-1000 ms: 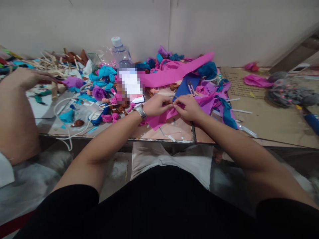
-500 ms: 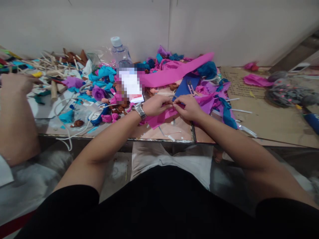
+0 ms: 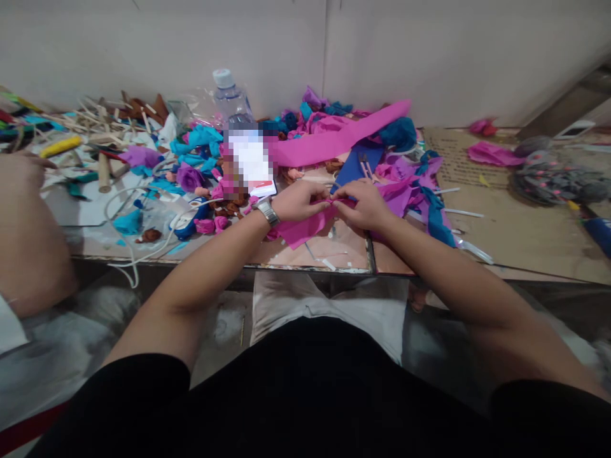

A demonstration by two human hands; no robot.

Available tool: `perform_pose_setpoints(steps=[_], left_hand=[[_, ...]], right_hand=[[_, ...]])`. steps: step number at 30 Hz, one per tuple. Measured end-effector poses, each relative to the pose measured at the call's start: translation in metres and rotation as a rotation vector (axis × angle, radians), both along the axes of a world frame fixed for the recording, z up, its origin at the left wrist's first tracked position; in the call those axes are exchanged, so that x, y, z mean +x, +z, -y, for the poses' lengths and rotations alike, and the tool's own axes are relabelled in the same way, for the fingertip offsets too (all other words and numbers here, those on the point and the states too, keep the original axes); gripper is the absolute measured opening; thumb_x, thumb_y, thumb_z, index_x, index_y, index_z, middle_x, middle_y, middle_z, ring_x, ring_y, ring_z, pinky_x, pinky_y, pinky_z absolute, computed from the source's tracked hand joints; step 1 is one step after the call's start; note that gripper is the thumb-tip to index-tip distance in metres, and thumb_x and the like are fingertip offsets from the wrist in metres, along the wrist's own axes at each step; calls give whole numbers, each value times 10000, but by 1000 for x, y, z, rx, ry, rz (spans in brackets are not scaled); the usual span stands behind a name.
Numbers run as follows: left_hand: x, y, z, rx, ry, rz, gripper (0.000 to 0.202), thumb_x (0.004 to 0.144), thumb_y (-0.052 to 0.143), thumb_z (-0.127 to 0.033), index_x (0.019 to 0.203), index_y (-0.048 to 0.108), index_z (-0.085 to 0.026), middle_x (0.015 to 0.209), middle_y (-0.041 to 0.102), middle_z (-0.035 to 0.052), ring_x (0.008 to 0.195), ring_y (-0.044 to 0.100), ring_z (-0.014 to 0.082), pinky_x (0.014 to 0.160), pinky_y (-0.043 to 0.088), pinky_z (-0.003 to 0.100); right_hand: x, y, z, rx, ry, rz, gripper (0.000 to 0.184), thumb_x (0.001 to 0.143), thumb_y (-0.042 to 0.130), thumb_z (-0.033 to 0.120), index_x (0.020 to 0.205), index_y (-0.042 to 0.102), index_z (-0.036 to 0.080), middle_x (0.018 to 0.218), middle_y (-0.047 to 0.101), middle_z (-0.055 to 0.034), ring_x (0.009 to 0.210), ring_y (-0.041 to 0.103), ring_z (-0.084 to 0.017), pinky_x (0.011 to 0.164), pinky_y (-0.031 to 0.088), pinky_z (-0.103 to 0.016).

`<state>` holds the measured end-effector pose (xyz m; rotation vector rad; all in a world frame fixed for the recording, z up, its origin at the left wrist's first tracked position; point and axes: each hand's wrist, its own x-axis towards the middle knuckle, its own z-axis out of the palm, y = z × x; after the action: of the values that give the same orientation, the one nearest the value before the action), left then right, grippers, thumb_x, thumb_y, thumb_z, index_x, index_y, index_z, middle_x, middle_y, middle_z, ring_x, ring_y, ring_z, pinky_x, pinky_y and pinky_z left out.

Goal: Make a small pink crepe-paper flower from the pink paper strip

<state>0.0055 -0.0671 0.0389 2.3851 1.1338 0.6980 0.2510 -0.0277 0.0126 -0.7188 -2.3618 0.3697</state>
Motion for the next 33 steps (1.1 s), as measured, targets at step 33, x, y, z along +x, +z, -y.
perform_pose_setpoints(steps=[33], left_hand=[[1,-1,3,163,34,-29,293,1018,637,-386,956,831,-175,839,803,51,726,652,163,722,416,309]], right_hand=[[-4,-3,2,1,-19,9,111,933,639,313,906,712,234,914,804,-72,920,673,-282,966,382,-465]])
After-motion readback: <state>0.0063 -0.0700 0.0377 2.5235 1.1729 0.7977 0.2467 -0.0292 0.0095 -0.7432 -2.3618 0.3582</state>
